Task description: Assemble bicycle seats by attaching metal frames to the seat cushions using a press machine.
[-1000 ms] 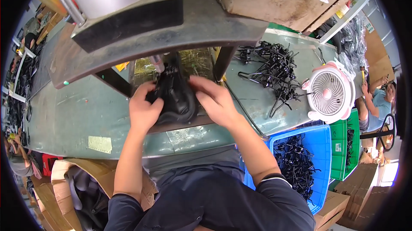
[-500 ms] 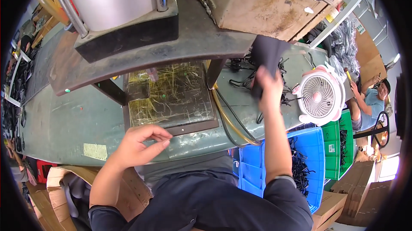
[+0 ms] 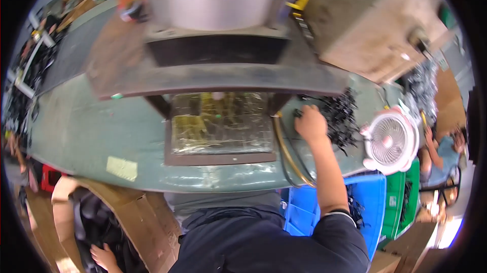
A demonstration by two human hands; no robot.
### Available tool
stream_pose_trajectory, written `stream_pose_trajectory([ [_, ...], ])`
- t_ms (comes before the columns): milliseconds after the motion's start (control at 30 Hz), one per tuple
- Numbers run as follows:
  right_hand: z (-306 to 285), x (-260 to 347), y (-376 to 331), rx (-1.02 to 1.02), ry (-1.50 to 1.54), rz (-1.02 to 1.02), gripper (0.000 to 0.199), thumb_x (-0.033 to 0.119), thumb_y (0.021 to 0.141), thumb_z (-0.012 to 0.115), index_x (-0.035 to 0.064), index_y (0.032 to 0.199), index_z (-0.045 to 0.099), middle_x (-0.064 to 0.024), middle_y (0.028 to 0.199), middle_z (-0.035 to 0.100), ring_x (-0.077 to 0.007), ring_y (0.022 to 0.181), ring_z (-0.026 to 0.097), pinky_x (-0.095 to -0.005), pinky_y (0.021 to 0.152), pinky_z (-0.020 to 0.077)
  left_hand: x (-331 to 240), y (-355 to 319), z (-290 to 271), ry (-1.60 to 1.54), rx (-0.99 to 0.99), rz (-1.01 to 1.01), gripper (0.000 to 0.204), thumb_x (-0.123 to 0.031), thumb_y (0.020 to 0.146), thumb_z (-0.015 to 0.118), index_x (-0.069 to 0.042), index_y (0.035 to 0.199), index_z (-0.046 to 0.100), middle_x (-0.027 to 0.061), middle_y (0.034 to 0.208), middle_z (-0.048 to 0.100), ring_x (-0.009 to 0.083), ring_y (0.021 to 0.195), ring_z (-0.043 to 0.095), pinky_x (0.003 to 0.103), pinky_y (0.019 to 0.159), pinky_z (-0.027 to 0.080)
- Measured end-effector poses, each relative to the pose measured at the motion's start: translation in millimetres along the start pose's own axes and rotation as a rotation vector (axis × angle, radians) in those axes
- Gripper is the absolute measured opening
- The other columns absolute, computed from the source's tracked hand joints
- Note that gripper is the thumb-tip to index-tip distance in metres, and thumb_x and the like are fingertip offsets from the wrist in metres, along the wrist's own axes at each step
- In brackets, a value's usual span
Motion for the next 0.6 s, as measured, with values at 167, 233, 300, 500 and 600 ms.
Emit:
stream_pose_trajectory([
  [167,-78,9,-23,-0.282,0.357,-0.044,0.014,0.016,0.094,0.077,0.0022,0.094,0.075,-0.0195,0.088,0.072,-0.0372,0.084,0.072,-0.0455,0.076,0.0568,8,-88,-26,-0.062,0.705,-0.377,0.076,-0.061,0.097,0.067,-0.013,0.154,0.055,0.0108,0.159,0.06,0.0325,0.144,0.06,0.062,0.109,0.051],
  [233,-117,-3,-34,-0.276,0.632,-0.073,0.017,0.015,0.106,0.071,0.0002,0.102,0.077,-0.0023,0.084,0.068,-0.0128,0.076,0.06,-0.0304,0.07,0.051,-5,-77,-49,-0.044,0.715,-0.382,0.078,-0.062,0.096,0.069,-0.014,0.156,0.053,0.0131,0.156,0.062,0.0362,0.145,0.059,0.059,0.112,0.051],
  [300,-113,-24,-35,-0.124,1.0,0.037,0.015,0.014,0.107,0.07,0.0013,0.112,0.078,0.004,0.089,0.066,-0.0099,0.077,0.058,-0.0261,0.069,0.048,7,-69,-36,-0.053,0.766,-0.407,0.083,-0.063,0.094,0.073,-0.011,0.155,0.053,0.0148,0.155,0.063,0.0351,0.142,0.062,0.053,0.114,0.053],
  [500,-57,-90,-66,0.058,1.567,-0.095,0.038,0.005,0.103,0.068,-0.0092,0.139,0.065,-0.0118,0.124,0.068,-0.0183,0.104,0.066,-0.0305,0.08,0.0555,80,-87,29,0.094,0.701,-0.388,0.033,-0.022,0.088,0.081,-0.008,0.118,0.083,0.0156,0.132,0.078,0.0305,0.125,0.074,0.041,0.102,0.062],
  [600,-56,-109,-103,0.1,1.395,0.063,0.04,0.003,0.101,0.069,-0.0097,0.138,0.063,-0.0103,0.111,0.07,-0.0187,0.095,0.068,-0.0299,0.081,0.0572,35,-66,-13,0.117,0.559,-0.262,0.031,-0.019,0.091,0.079,-0.004,0.118,0.079,0.0158,0.129,0.075,0.0315,0.122,0.073,0.042,0.1,0.062],
])
Point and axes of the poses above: each hand's wrist, its own y-axis towards the middle knuckle, its own z-axis out of the palm, x = y × z, the point moved 5 cm from there along y, towards the middle knuckle
